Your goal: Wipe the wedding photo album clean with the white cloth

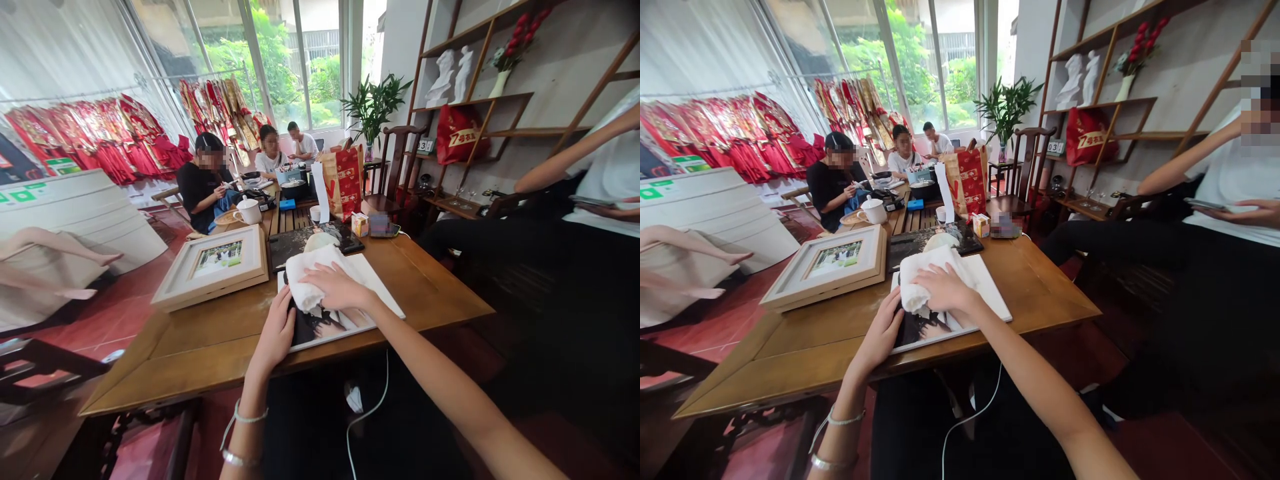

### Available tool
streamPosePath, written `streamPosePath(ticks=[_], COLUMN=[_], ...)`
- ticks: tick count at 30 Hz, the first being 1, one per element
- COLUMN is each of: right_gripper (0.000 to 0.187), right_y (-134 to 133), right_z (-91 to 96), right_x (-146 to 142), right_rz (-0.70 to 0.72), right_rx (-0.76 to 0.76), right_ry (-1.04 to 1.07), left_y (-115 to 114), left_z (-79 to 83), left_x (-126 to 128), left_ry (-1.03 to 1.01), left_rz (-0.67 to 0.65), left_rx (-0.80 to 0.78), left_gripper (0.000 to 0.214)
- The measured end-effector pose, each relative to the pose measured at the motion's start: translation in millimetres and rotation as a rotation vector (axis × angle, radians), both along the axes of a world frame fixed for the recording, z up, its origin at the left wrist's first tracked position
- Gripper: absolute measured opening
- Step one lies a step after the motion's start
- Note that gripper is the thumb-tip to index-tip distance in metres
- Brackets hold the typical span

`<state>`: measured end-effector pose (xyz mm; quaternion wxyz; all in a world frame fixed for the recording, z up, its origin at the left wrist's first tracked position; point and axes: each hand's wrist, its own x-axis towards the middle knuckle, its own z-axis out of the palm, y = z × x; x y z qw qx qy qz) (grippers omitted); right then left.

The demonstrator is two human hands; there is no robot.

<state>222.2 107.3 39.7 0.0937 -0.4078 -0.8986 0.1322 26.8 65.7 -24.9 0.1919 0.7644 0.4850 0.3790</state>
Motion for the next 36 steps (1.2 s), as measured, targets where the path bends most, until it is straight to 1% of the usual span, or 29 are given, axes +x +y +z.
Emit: streamPosePath(ticks=[3, 6, 8, 11, 14, 16, 20, 24, 26, 28, 30, 32, 34, 36], right_gripper=[0.067, 0.068, 0.067, 0.067, 0.070, 0.070, 0.069, 0.068, 0.068, 0.068, 0.068, 0.068, 0.068, 0.069], right_y=[29, 45, 48, 40, 21, 2, -48, -98, -114, -122, -121, -112, -94, -70], right_z=[6.6, 9.4, 9.1, 5.5, -0.9, -5.5, -11.7, -13.3, -13.2, -12.9, -12.6, -12.5, -12.8, -12.7], right_x=[-2, -10, -16, -17, -9, -1, 7, 5, 4, 4, 6, 8, 10, 12], right_rz=[0.052, 0.063, 0.060, 0.044, 0.019, -0.009, -0.081, -0.084, -0.073, -0.066, -0.060, -0.066, -0.099, -0.147], right_rx=[-0.046, -0.050, -0.043, -0.025, 0.017, 0.046, 0.090, 0.108, 0.101, 0.091, 0.077, 0.067, 0.064, 0.068], right_ry=[-0.002, -0.003, 0.004, 0.015, 0.026, 0.026, 0.014, 0.016, 0.028, 0.036, 0.043, 0.049, 0.048, 0.035], left_y=[0, 0, 0, 0, 0, 1, 0, -1, -2, -2, -2, -2, -1, -1], left_z=[-1.6, -1.6, -1.5, -1.8, -2.3, -2.3, -1.1, 2.2, 4.2, 5.7, 6.1, 5.3, 3.6, 1.8], left_x=[-1, -1, -1, 0, 0, 0, 1, 2, 3, 3, 3, 3, 2, 1], left_ry=[-0.001, 0.007, 0.013, 0.007, 0.002, 0.006, 0.005, -0.019, -0.024, -0.023, -0.020, -0.015, -0.008, -0.001], left_rz=[-0.001, 0.007, 0.017, 0.012, -0.002, -0.007, -0.015, -0.030, -0.042, -0.041, -0.034, -0.032, -0.028, -0.022], left_rx=[0.013, 0.003, -0.001, 0.010, 0.021, 0.011, -0.007, -0.022, -0.034, -0.041, -0.038, -0.031, -0.024, -0.021], left_gripper=[0.042, 0.042, 0.042, 0.043, 0.043, 0.044, 0.045, 0.044, 0.043, 0.043, 0.042, 0.043, 0.044, 0.046])
